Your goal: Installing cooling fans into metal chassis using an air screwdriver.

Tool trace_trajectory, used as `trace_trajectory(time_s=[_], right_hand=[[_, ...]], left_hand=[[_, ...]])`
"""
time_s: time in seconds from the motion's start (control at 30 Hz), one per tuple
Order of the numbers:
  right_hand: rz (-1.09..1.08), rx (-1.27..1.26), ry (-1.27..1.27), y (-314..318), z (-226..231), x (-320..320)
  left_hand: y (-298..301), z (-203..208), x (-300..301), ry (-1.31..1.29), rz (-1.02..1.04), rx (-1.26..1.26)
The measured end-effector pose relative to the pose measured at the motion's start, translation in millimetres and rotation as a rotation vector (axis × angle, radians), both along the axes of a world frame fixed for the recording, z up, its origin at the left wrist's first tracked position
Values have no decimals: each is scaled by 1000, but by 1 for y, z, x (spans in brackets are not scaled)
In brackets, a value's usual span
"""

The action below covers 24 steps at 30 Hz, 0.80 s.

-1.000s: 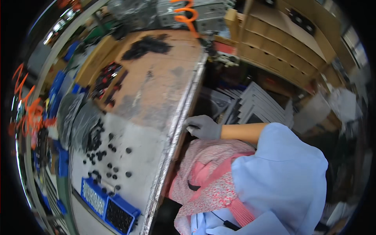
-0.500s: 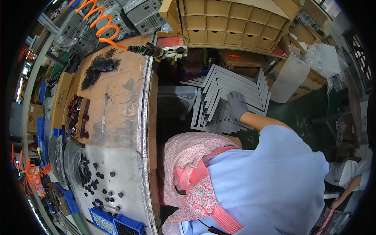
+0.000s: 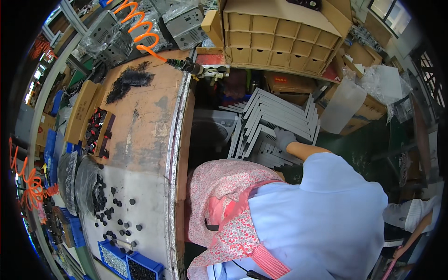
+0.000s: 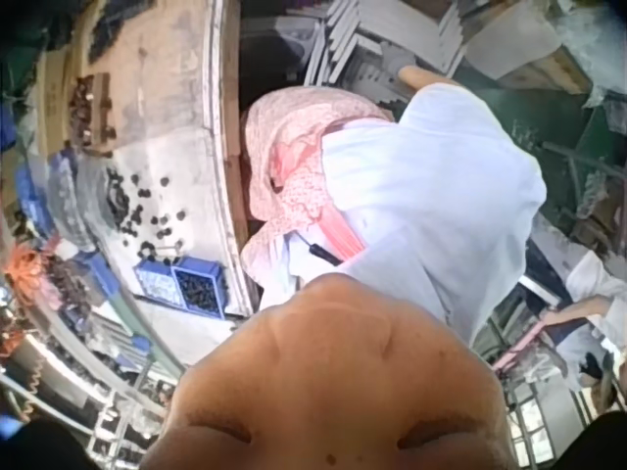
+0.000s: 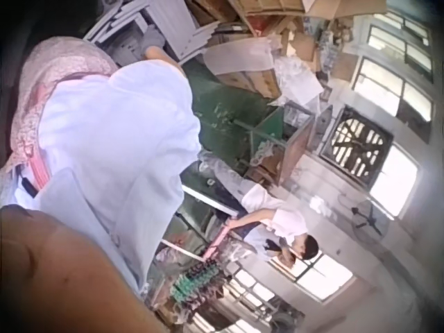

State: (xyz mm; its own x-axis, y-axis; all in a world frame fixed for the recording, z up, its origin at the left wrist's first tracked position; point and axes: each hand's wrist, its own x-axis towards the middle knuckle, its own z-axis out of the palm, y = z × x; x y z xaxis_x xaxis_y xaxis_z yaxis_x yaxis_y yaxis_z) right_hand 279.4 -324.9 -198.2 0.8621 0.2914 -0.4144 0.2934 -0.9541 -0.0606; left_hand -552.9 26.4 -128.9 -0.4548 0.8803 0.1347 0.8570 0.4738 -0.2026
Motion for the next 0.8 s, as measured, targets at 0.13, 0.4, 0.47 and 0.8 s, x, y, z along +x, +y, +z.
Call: trace_trajectory(time_s=[0.13,0.4,0.47,0.8], right_hand=[[72,-38,108,-17,2,10],[221,-73,105,-13,99,27],[330,-149,106,14,138,41],[880,293,-3,199,316,-4]], left_hand=[[-7,15,36,-74,-1,-3],[-1,30,58,-247,89,112],[-19,16,35,-205,73,141],[-35,16,48,-224,244,166]])
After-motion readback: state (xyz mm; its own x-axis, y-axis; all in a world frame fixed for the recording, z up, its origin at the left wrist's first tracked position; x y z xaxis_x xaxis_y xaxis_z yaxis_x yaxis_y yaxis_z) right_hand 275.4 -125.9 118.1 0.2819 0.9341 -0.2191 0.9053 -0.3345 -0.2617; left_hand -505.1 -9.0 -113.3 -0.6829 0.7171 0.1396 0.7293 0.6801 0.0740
